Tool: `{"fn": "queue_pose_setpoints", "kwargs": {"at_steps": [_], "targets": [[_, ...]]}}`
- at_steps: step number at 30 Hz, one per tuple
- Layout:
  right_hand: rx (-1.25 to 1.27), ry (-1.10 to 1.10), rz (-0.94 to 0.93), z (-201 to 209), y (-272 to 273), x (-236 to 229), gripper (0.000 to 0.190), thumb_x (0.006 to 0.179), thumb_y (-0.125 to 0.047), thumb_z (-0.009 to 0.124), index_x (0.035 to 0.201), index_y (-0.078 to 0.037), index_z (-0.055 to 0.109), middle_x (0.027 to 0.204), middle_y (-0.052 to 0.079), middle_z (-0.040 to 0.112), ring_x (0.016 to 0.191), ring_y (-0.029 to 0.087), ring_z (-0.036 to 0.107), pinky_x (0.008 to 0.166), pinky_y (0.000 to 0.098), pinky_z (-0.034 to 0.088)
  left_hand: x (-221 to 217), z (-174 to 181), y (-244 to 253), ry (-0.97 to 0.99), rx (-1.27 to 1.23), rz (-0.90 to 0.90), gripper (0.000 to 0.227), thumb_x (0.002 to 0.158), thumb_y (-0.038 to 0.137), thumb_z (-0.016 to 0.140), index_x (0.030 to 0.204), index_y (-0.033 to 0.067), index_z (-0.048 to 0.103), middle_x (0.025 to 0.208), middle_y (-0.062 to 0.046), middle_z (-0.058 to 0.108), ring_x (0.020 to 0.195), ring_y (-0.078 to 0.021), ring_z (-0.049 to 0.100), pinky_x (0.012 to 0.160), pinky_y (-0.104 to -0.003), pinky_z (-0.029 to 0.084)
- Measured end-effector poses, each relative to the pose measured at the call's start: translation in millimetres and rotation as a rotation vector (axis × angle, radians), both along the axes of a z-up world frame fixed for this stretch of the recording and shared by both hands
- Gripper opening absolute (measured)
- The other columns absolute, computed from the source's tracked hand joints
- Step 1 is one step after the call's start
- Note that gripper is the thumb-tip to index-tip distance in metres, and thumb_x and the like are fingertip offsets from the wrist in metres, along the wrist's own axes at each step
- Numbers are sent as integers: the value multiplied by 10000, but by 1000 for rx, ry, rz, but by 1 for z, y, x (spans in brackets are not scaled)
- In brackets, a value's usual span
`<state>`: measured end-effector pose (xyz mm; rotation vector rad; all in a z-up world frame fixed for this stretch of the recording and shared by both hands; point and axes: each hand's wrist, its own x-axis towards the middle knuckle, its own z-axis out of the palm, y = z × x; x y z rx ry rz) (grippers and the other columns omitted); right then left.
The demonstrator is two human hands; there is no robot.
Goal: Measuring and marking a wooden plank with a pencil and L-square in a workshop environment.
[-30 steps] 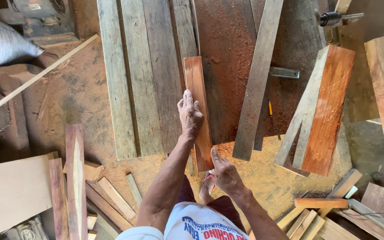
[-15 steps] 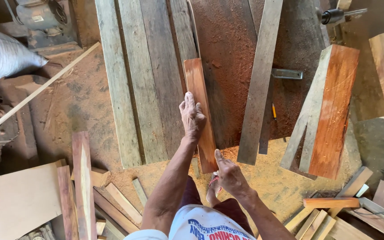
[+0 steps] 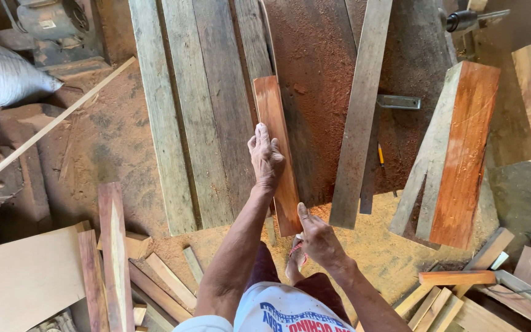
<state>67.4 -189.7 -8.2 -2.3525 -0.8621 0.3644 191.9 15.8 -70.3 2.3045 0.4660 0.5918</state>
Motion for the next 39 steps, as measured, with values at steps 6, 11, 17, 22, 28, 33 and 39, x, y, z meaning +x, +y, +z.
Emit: {"fn": "queue_pose_setpoints", "kwargs": {"at_steps": [6, 11, 17, 22, 28, 33, 39], "targets": [[26, -107, 21, 1, 4, 7, 731, 754, 176, 592, 1438, 225, 339, 1194, 434, 614, 981, 446, 703, 850, 430, 622, 5, 4, 2, 13, -23, 6, 539, 932, 50, 581, 1429, -131, 479, 1420, -304, 565, 1188, -464, 533, 1086, -466, 419], [18, -86, 19, -18, 2, 8, 700, 800, 179, 571, 1456, 219, 329, 1204, 431, 609, 1011, 455, 702, 849, 421, 637, 11, -1, 5, 1, -25, -6, 541, 940, 52, 581, 1439, -129, 473, 1419, -299, 565, 1190, -463, 532, 1089, -464, 421], [-11, -32, 21, -21, 5, 8, 682, 842, 165, 562, 1473, 215, 307, 1080, 394, 653, 932, 418, 718, 784, 395, 650, 13, 7, 7, -19, 18, -17, 526, 966, 53, 570, 1450, -122, 461, 1431, -299, 557, 1233, -440, 547, 1120, -468, 403], [-10, -83, 54, -14, 1, 2, 693, 825, 198, 539, 1474, 236, 300, 987, 370, 674, 835, 393, 723, 741, 391, 649, 0, 12, 1, 40, -161, 14, 540, 957, 44, 558, 1459, -123, 452, 1395, -286, 579, 1204, -449, 528, 1067, -451, 431], [-11, -89, 59, 9, -7, -14, 735, 739, 178, 591, 1425, 252, 339, 1054, 392, 664, 915, 424, 713, 791, 431, 628, -22, 2, -12, 0, -105, 21, 531, 969, 47, 589, 1467, -87, 461, 1446, -277, 567, 1213, -449, 521, 1081, -467, 441], [38, -56, 24, 10, -6, -9, 793, 677, 118, 686, 1388, 258, 364, 1068, 406, 656, 915, 455, 694, 808, 455, 604, -18, -3, -13, 1, -94, 32, 550, 943, 52, 607, 1454, -102, 476, 1426, -283, 568, 1220, -462, 518, 1087, -470, 425], [-36, -11, 41, 3, -4, 5, 730, 759, 163, 636, 1425, 256, 351, 1070, 370, 672, 914, 403, 716, 817, 434, 620, 1, 4, -4, 6, 5, 6, 532, 929, 47, 592, 1416, -142, 487, 1417, -310, 567, 1230, -469, 540, 1112, -465, 390]]}}
